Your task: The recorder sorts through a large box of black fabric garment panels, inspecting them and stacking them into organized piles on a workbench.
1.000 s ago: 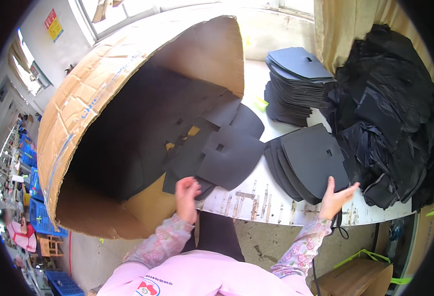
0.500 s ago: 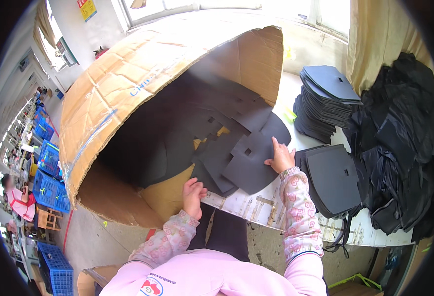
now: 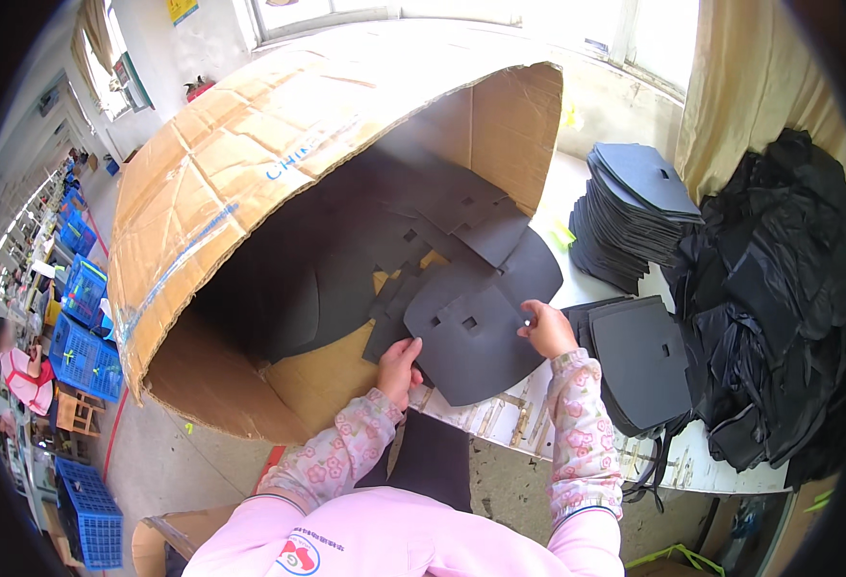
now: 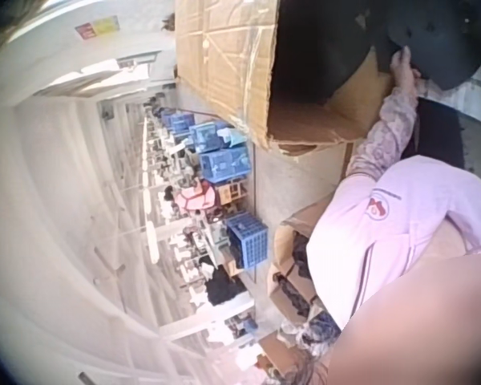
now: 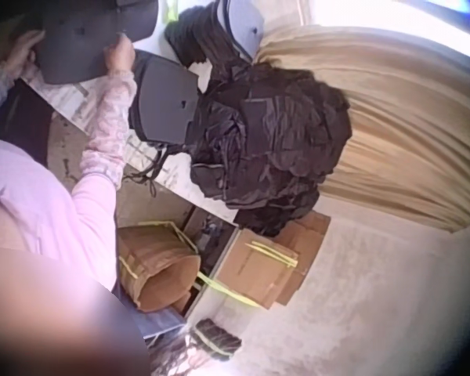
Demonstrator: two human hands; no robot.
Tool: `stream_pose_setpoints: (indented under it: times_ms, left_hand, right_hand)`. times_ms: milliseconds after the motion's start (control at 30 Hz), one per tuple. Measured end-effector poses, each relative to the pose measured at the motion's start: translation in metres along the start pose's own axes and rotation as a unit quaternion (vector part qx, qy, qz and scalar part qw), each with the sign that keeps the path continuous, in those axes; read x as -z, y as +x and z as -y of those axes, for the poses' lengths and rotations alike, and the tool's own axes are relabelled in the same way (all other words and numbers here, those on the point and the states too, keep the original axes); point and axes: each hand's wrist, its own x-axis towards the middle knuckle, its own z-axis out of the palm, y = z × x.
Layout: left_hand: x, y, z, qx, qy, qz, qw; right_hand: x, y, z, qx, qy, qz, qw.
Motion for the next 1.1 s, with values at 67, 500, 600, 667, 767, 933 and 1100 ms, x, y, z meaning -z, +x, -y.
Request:
stream_pose_setpoints:
  times_ms: [67, 500, 600, 667, 767, 933, 1100]
  left_hand:
    - [0.004, 0.002, -0.005, 0.024, -0.017, 0.011, 1.0]
    - [0.022, -0.027, -0.03, -0.074, -0.074, 0.104, 0.989]
    - [0.024, -0.029, -0.039, -0.066, -0.127, 0.062, 0.988]
    - [0.022, -0.034, -0.041, -0.065, -0.115, 0.025, 0.991]
    - [0.034, -0.027, -0.024, -0.049, -0.095, 0.018, 0.994]
    - [0.024, -0.031, 0.008, 0.005, -0.162, 0.138, 0.977]
    - [0.015, -0.058, -0.018, 0.127, -0.253, 0.16, 0.946]
  right_hand:
    - [0.003, -0.009, 0.003, 0.042, -0.025, -0.061, 0.997]
    - [0.03, -0.057, 0.002, 0.107, 0.166, -0.003, 0.98]
    - [0.082, -0.097, 0.001, 0.187, 0.229, -0.037, 0.954]
    - [0.105, -0.118, 0.002, 0.29, 0.291, -0.079, 0.908]
    - [0.11, -0.121, -0.005, 0.421, 0.429, -0.07, 0.796]
    - [0.08, -0.118, 0.032, 0.317, 0.333, -0.107, 0.882]
    - [0.053, -0.108, 0.018, 0.278, 0.289, -0.063, 0.914]
